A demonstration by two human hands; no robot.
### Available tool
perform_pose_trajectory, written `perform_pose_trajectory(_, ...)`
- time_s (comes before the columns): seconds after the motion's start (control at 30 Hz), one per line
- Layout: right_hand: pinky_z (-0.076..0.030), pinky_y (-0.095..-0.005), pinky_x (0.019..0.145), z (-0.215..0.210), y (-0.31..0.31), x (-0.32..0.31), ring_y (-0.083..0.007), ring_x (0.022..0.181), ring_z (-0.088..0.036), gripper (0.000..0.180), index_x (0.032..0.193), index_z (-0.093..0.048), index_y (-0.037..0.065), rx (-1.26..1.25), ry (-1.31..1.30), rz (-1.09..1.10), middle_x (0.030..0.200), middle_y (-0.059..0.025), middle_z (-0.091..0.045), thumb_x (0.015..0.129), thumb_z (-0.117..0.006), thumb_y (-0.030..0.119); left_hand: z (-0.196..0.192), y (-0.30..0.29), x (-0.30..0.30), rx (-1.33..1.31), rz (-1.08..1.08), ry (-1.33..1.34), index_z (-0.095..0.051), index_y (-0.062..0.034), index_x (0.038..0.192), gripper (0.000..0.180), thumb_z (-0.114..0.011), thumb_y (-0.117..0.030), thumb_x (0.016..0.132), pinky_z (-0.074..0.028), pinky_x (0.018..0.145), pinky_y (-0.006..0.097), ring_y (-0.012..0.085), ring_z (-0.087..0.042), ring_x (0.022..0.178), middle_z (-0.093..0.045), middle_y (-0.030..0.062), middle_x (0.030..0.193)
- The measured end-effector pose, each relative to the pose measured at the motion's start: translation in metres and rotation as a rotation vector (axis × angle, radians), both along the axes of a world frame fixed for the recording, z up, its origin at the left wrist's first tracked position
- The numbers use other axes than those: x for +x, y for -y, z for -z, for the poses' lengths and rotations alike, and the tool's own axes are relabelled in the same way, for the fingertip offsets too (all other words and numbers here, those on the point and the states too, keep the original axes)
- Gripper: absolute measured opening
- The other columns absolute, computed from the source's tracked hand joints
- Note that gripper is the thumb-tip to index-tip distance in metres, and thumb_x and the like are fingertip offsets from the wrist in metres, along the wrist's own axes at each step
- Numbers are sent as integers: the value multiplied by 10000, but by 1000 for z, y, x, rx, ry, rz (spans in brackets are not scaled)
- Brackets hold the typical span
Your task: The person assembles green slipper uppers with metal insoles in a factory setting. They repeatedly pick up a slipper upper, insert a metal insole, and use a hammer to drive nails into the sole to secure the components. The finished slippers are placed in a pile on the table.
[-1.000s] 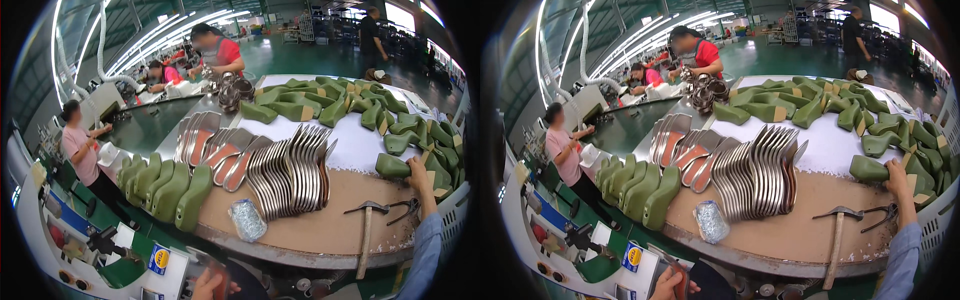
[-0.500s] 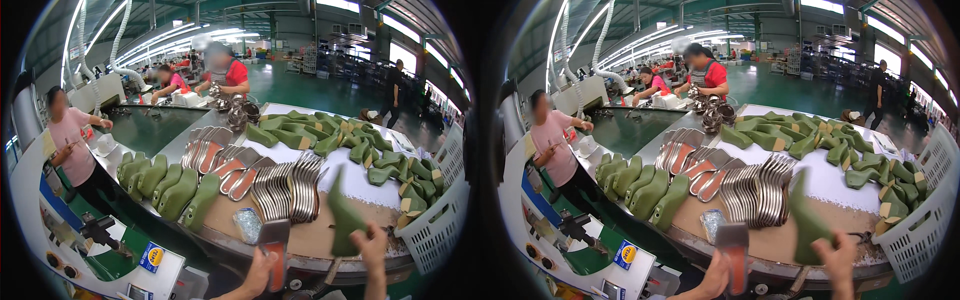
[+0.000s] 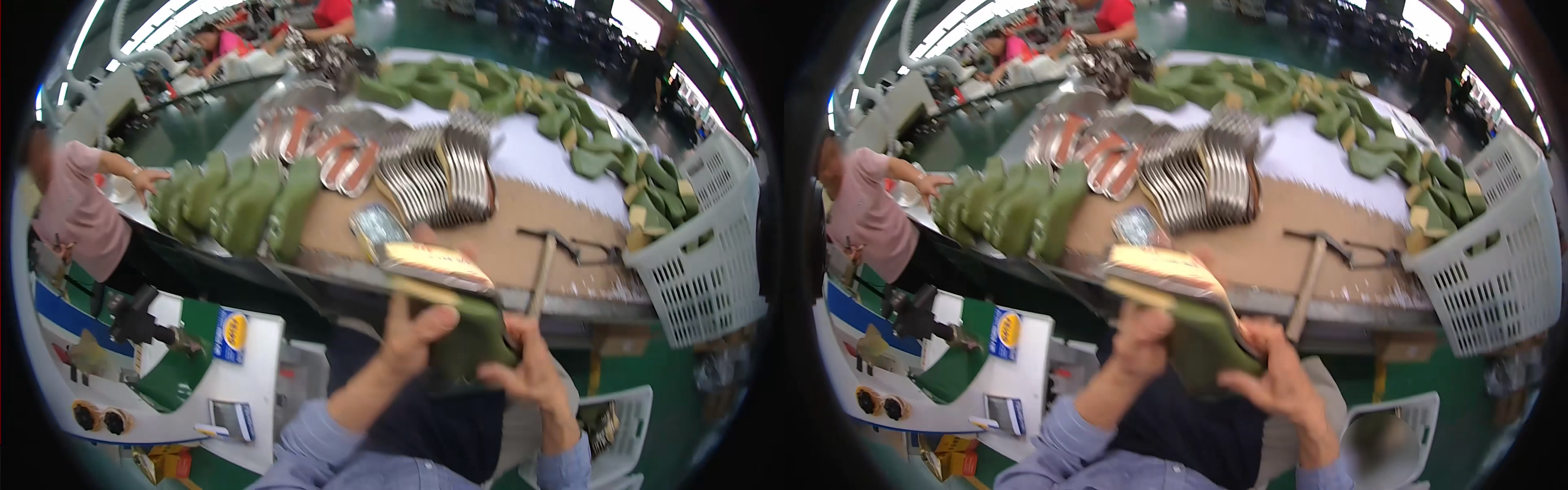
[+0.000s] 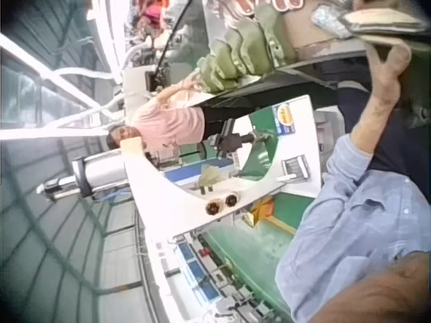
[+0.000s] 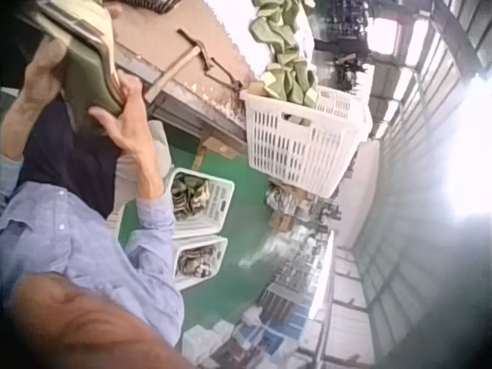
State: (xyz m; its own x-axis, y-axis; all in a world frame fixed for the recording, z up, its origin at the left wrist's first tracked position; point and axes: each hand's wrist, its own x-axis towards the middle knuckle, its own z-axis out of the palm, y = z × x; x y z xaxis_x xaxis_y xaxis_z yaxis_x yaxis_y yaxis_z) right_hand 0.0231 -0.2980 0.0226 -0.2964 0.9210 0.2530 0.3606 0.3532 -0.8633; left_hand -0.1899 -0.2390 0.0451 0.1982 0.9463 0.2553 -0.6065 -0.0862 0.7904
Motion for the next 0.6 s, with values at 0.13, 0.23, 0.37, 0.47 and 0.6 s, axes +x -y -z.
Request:
perform_pose_trajectory(0.13, -522, -435, 907, -2, -17, 21, -413, 1085, -618, 765, 1292, -457, 65, 370, 302, 177, 1237, -238, -569, 673, -906, 41, -15, -18, -12, -132, -60, 304, -333, -40, 1477, 585, -634, -124, 982, -526, 984, 387, 244, -599, 1177, -532, 172, 1366)
perform_pose_trajectory(0.23, -517, -417, 929, 16, -19, 18, -399, 1107, -619, 735, 1277, -459, 51, 316, 344, 136, 1242, -221, -567, 689, -901, 34, 21, -22, -15, -321, -288, 66, -522, -4, 1309, 331, -605, -57, 994, -525, 935, 321, 169, -622, 1082, -608, 119, 1241)
perform_pose_trajectory(0.37, -498, -460, 883, 26, -25, 0, -384, 1037, -582, 656, 1250, -510, 57, 327, 403, 106, 1167, -181, -568, 698, -865, 77, 64, -15, -43, -393, -320, -93, -553, 26, 1279, 296, -599, -69, 1003, -522, 907, 290, 134, -622, 1052, -622, 97, 1182)
perform_pose_trajectory(0.47, -494, -468, 864, 23, -27, -2, -381, 1020, -576, 635, 1245, -519, 56, 277, 450, 81, 1151, -169, -561, 701, -847, 81, 60, -37, -64, 90, -683, -917, -649, -15, 1202, 274, -646, -39, 929, -514, 915, 369, 249, -635, 1019, -648, 104, 1104)
perform_pose_trajectory(0.6, -504, -463, 874, 22, -23, -4, -386, 1035, -582, 635, 1248, -530, 71, 280, 465, 131, 1161, -173, -563, 703, -854, 109, 51, -117, -74, 433, -725, -1445, -753, -75, 1082, 285, -770, -202, 828, -507, 912, 404, 326, -645, 1028, -707, 144, 1031)
